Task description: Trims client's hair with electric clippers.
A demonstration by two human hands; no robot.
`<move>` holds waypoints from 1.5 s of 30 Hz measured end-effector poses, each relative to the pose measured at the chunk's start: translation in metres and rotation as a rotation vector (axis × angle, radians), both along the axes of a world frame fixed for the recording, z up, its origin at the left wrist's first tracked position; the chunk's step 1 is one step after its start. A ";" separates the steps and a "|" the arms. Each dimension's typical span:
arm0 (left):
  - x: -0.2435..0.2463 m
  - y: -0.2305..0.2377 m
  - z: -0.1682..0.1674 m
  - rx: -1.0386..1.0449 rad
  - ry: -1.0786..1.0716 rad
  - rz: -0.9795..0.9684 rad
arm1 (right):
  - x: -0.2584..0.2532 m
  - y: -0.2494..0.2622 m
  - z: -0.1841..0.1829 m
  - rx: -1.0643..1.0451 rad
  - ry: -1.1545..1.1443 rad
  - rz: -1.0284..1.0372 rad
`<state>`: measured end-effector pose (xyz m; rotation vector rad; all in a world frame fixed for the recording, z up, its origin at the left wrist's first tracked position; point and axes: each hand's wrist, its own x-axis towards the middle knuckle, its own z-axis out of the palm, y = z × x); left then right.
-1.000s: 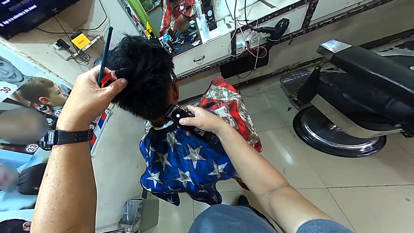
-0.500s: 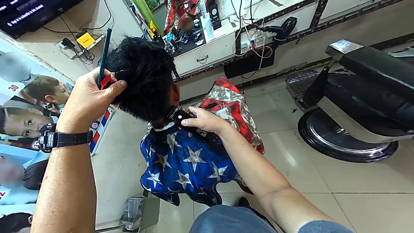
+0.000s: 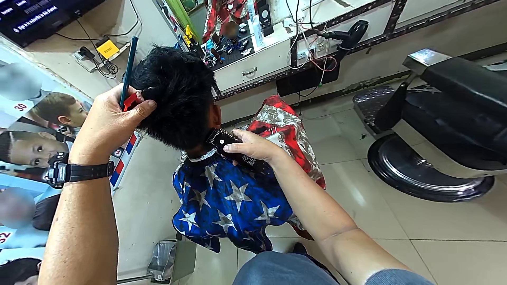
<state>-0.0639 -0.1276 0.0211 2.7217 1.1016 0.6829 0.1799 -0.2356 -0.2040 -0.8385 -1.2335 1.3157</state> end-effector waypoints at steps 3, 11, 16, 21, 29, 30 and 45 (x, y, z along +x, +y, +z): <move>0.000 0.001 -0.001 0.005 -0.004 -0.001 | 0.003 0.000 0.000 -0.007 -0.008 -0.004; 0.000 0.001 0.001 0.006 0.003 -0.011 | 0.007 0.007 0.000 0.001 0.006 0.011; 0.001 0.001 0.002 -0.004 -0.004 -0.023 | 0.013 0.007 -0.001 -0.023 -0.030 0.023; 0.001 0.001 0.003 0.000 0.011 -0.013 | 0.015 0.001 0.003 -0.024 -0.060 0.030; 0.001 0.002 0.003 -0.002 0.009 -0.016 | 0.015 0.008 0.003 -0.021 -0.045 0.032; 0.001 0.002 0.002 -0.003 0.008 -0.015 | 0.015 0.008 0.002 -0.027 -0.038 0.035; 0.001 0.002 0.003 -0.004 0.006 -0.019 | 0.012 0.008 0.002 0.001 -0.011 0.034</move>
